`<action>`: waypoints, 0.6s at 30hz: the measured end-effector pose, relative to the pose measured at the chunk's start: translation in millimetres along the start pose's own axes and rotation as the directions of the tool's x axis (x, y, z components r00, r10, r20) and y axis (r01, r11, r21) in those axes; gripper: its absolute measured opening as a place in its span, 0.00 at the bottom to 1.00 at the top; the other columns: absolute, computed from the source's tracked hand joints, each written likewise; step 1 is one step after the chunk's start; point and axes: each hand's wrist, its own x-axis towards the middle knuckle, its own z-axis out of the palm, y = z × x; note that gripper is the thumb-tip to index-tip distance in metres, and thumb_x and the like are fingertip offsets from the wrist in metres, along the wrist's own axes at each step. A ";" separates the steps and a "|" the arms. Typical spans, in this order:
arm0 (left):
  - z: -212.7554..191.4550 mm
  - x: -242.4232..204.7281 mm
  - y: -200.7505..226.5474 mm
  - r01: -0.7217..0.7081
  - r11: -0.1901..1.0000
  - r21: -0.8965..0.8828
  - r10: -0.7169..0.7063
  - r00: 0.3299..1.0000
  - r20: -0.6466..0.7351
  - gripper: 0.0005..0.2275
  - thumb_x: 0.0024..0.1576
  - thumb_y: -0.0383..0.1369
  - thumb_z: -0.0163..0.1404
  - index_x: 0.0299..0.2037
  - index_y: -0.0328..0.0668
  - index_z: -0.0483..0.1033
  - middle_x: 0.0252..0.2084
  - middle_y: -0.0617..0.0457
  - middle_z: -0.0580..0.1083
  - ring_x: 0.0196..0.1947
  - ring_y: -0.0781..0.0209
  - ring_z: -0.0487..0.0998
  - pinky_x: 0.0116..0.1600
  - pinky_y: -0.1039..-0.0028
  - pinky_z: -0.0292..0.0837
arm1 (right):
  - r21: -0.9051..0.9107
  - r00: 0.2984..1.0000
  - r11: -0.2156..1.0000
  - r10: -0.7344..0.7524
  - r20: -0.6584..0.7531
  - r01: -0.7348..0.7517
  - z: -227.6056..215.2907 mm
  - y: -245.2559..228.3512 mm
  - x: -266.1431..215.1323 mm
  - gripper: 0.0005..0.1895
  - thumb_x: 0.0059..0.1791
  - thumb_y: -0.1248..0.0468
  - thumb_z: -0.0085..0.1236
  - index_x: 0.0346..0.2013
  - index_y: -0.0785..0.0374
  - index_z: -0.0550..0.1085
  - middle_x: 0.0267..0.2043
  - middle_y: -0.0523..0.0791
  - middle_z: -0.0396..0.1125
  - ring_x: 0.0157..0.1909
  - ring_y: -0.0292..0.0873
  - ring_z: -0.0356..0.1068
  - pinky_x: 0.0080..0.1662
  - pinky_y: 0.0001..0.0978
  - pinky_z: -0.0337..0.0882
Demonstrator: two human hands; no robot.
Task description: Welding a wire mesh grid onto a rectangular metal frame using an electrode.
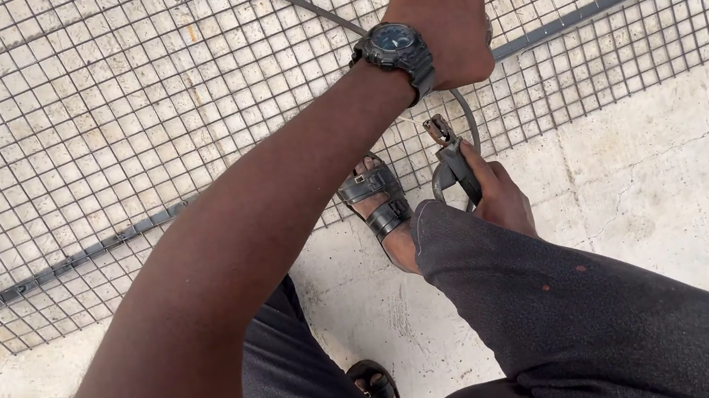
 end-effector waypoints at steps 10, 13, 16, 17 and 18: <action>5.0 5.3 -5.8 0.022 0.999 0.031 -0.022 0.999 0.024 0.12 0.49 0.39 0.53 0.33 0.38 0.81 0.27 0.45 0.78 0.25 0.53 0.82 0.27 0.60 0.79 | -0.055 0.998 0.998 0.010 0.062 -0.006 0.8 -32.1 7.7 0.61 0.36 0.49 0.77 0.76 0.55 0.50 0.52 0.55 0.66 0.54 0.55 0.73 0.51 0.47 0.77; 6.1 5.1 -7.2 0.019 0.999 0.028 -0.019 1.000 0.006 0.12 0.49 0.39 0.53 0.33 0.38 0.82 0.27 0.45 0.78 0.25 0.54 0.82 0.27 0.60 0.79 | -0.072 0.996 0.997 0.012 0.083 -0.006 2.9 -37.1 10.1 0.62 0.36 0.48 0.77 0.76 0.54 0.50 0.52 0.55 0.66 0.54 0.55 0.73 0.50 0.48 0.77; 7.2 7.3 -7.4 0.017 1.000 0.020 -0.018 1.000 0.003 0.12 0.49 0.39 0.52 0.33 0.38 0.81 0.27 0.45 0.78 0.24 0.53 0.82 0.26 0.60 0.79 | -0.091 0.995 0.996 0.016 0.103 -0.006 -0.1 -35.4 14.3 0.62 0.36 0.48 0.77 0.76 0.53 0.50 0.51 0.54 0.65 0.53 0.55 0.73 0.50 0.48 0.77; 7.3 7.7 -7.3 0.015 1.000 0.018 -0.015 1.000 -0.001 0.11 0.48 0.38 0.52 0.32 0.39 0.82 0.27 0.46 0.78 0.24 0.53 0.82 0.26 0.60 0.79 | -0.098 0.994 0.995 0.017 0.110 -0.007 1.0 -33.3 14.6 0.62 0.36 0.47 0.77 0.76 0.53 0.50 0.51 0.54 0.65 0.53 0.55 0.73 0.50 0.48 0.77; 7.7 7.8 -7.3 0.013 1.000 0.015 -0.013 1.000 -0.005 0.11 0.47 0.38 0.53 0.31 0.40 0.82 0.27 0.46 0.78 0.24 0.53 0.82 0.27 0.60 0.79 | -0.104 0.993 0.995 0.019 0.117 -0.007 8.9 -33.7 13.7 0.62 0.36 0.47 0.77 0.76 0.53 0.50 0.51 0.54 0.65 0.53 0.55 0.73 0.49 0.48 0.77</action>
